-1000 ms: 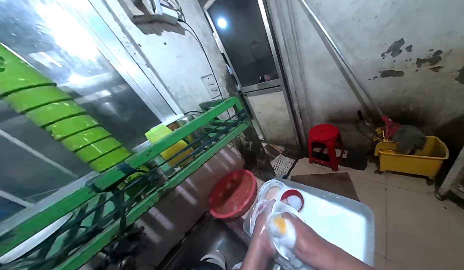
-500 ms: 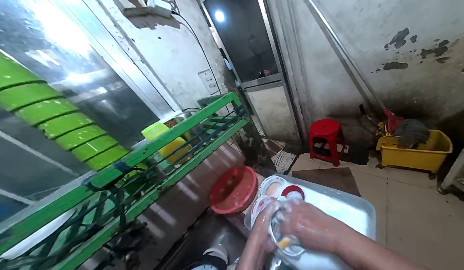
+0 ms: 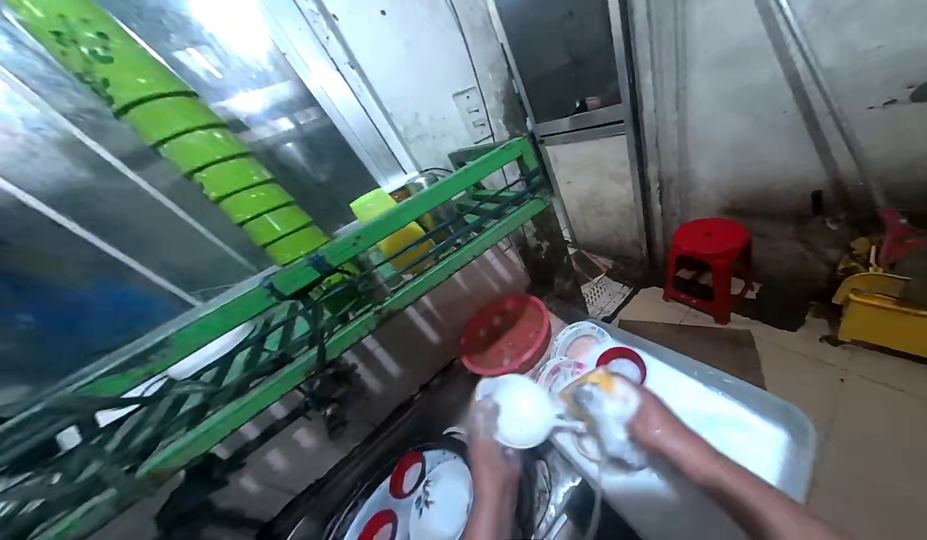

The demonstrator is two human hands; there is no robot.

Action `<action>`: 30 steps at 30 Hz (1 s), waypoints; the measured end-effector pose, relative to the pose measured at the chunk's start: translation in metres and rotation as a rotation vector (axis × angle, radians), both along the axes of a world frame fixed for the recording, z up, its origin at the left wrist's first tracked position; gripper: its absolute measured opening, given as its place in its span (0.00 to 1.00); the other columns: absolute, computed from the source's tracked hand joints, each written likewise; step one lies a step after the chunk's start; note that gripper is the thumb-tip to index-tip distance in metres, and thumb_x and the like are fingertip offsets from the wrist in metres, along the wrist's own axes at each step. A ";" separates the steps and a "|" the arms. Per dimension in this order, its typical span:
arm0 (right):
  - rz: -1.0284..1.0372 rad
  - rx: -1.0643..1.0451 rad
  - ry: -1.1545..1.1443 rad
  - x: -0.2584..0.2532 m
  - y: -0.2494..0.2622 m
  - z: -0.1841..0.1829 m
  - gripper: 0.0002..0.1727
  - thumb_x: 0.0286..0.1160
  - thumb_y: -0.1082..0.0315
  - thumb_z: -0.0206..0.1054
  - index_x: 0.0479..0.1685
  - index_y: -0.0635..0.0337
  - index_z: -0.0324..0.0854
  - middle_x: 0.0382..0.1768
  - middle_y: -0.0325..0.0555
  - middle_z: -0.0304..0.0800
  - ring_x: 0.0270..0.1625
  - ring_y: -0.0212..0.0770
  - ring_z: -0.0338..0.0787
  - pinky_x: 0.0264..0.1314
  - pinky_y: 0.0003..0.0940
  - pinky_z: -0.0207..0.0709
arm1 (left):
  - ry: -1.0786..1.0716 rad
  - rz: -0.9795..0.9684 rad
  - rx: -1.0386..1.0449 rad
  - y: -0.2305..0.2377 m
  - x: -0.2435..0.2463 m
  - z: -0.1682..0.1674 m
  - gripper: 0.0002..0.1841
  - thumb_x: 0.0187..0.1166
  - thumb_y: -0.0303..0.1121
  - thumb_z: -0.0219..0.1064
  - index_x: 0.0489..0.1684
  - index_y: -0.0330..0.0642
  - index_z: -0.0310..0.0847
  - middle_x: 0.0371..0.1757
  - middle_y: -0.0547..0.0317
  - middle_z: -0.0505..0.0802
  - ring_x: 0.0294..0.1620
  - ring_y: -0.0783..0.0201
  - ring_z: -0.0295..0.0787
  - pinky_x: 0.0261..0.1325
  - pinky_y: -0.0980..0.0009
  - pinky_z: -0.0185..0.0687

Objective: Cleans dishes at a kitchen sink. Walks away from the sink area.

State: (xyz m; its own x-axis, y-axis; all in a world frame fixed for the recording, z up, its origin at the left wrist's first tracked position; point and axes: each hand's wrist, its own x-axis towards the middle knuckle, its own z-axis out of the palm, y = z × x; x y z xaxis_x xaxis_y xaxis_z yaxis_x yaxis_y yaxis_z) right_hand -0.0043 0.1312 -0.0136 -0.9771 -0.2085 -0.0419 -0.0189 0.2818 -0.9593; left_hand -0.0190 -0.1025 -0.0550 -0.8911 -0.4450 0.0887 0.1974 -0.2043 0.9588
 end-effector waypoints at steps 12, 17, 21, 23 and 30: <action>0.219 0.910 -0.075 0.000 0.095 -0.072 0.30 0.80 0.52 0.66 0.82 0.47 0.74 0.80 0.61 0.75 0.81 0.72 0.71 0.74 0.75 0.67 | -0.274 0.295 -0.494 -0.033 0.018 -0.004 0.28 0.90 0.34 0.52 0.85 0.26 0.57 0.79 0.27 0.73 0.80 0.41 0.72 0.80 0.45 0.70; 0.414 0.989 -0.129 -0.001 0.093 -0.071 0.31 0.67 0.65 0.74 0.77 0.50 0.79 0.76 0.62 0.79 0.77 0.72 0.76 0.70 0.76 0.70 | -0.486 -0.774 -1.416 0.103 -0.001 0.001 0.42 0.79 0.53 0.66 0.89 0.34 0.61 0.90 0.43 0.67 0.90 0.50 0.63 0.90 0.50 0.60; 0.370 0.743 -0.244 -0.011 0.096 -0.067 0.31 0.68 0.64 0.75 0.75 0.54 0.79 0.71 0.62 0.84 0.74 0.65 0.81 0.74 0.72 0.71 | -0.669 -1.031 -1.540 0.133 0.000 -0.008 0.20 0.85 0.36 0.58 0.67 0.33 0.82 0.68 0.36 0.87 0.72 0.38 0.82 0.72 0.36 0.75; 0.134 0.494 -0.253 -0.016 0.103 -0.062 0.33 0.69 0.64 0.77 0.76 0.61 0.76 0.69 0.67 0.84 0.74 0.65 0.81 0.78 0.68 0.69 | -0.678 -0.907 -1.140 0.125 0.000 0.000 0.21 0.89 0.34 0.56 0.71 0.27 0.78 0.67 0.33 0.87 0.71 0.42 0.83 0.76 0.44 0.73; -0.026 0.218 0.327 0.020 0.058 -0.018 0.36 0.65 0.58 0.78 0.77 0.59 0.79 0.76 0.58 0.81 0.81 0.58 0.78 0.86 0.58 0.65 | -0.378 -0.648 -0.346 0.140 0.058 0.021 0.21 0.75 0.17 0.63 0.67 0.23 0.69 0.48 0.50 0.89 0.47 0.69 0.87 0.55 0.70 0.86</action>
State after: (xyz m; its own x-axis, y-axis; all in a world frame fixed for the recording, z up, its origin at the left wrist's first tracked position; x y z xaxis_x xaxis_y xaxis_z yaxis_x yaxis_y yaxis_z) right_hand 0.0160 0.1897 -0.0314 -0.9510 -0.2043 0.2322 -0.3042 0.4822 -0.8215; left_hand 0.0391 0.0374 -0.0338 -0.9590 0.1645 -0.2309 -0.2067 0.1519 0.9665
